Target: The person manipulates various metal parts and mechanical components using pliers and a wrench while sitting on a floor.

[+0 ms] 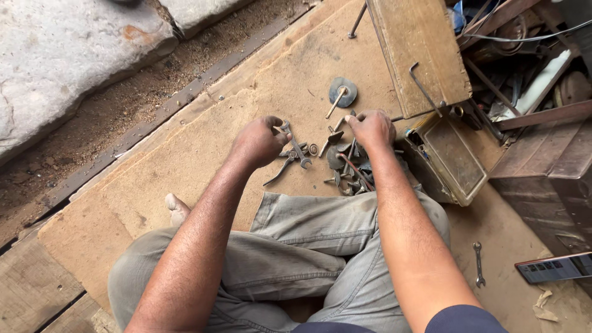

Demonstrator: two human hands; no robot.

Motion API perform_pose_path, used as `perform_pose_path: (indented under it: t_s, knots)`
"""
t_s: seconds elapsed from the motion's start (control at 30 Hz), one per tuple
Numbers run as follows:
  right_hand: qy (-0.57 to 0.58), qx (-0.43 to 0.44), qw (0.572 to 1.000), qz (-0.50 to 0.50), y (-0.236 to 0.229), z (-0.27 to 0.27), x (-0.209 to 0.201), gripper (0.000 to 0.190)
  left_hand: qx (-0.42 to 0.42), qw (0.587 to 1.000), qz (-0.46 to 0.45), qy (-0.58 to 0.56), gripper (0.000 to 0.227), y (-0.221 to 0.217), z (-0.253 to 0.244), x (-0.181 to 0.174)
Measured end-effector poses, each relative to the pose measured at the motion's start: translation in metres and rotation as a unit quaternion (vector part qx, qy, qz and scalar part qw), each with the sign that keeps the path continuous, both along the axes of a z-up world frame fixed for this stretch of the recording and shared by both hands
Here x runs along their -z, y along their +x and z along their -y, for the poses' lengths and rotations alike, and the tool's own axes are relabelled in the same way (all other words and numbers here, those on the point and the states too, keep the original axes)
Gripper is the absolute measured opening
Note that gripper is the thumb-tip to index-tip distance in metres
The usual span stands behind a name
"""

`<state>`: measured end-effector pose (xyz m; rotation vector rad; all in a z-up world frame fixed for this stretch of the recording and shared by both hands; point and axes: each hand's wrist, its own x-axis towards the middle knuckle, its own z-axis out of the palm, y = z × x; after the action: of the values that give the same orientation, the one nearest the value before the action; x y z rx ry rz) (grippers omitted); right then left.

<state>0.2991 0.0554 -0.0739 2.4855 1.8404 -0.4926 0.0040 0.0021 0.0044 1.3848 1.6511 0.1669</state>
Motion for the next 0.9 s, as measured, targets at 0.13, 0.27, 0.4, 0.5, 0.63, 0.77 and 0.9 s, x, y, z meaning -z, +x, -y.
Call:
perform_pose_path:
  t_s: [0.13, 0.27, 0.4, 0.5, 0.63, 0.77, 0.9]
  knots:
    - [0.024, 0.046, 0.991, -0.120, 0.027, -0.011, 0.031, 0.024, -0.012, 1.000, 0.009, -0.009, 0.049, -0.002, 0.003, 0.000]
    - [0.026, 0.077, 0.958, -0.274, 0.033, -0.013, 0.030, 0.019, -0.007, 1.000, 0.008, -0.029, 0.049, 0.000, 0.001, 0.000]
    - [0.010, 0.083, 0.939, -0.335, 0.015, -0.009, 0.008, 0.018, 0.012, 1.000, -0.008, 0.002, 0.047, -0.001, -0.001, -0.001]
    - [-0.030, 0.109, 0.911, -0.396, -0.002, -0.010, -0.007, 0.016, 0.000, 1.000, -0.002, -0.021, 0.048, 0.002, -0.001, -0.001]
    - [-0.059, 0.093, 0.881, -0.460, -0.034, 0.001, -0.017, 0.013, -0.039, 0.989, 0.132, -0.052, 0.051, 0.008, 0.002, 0.004]
    - [-0.076, 0.051, 0.851, -0.517, -0.066, 0.015, -0.023, 0.020, -0.085, 0.961, 0.252, -0.081, 0.040, 0.011, 0.000, 0.011]
    - [-0.090, 0.009, 0.874, -0.478, -0.085, 0.019, -0.037, 0.028, -0.156, 0.954, 0.240, -0.089, 0.030, 0.002, -0.007, 0.014]
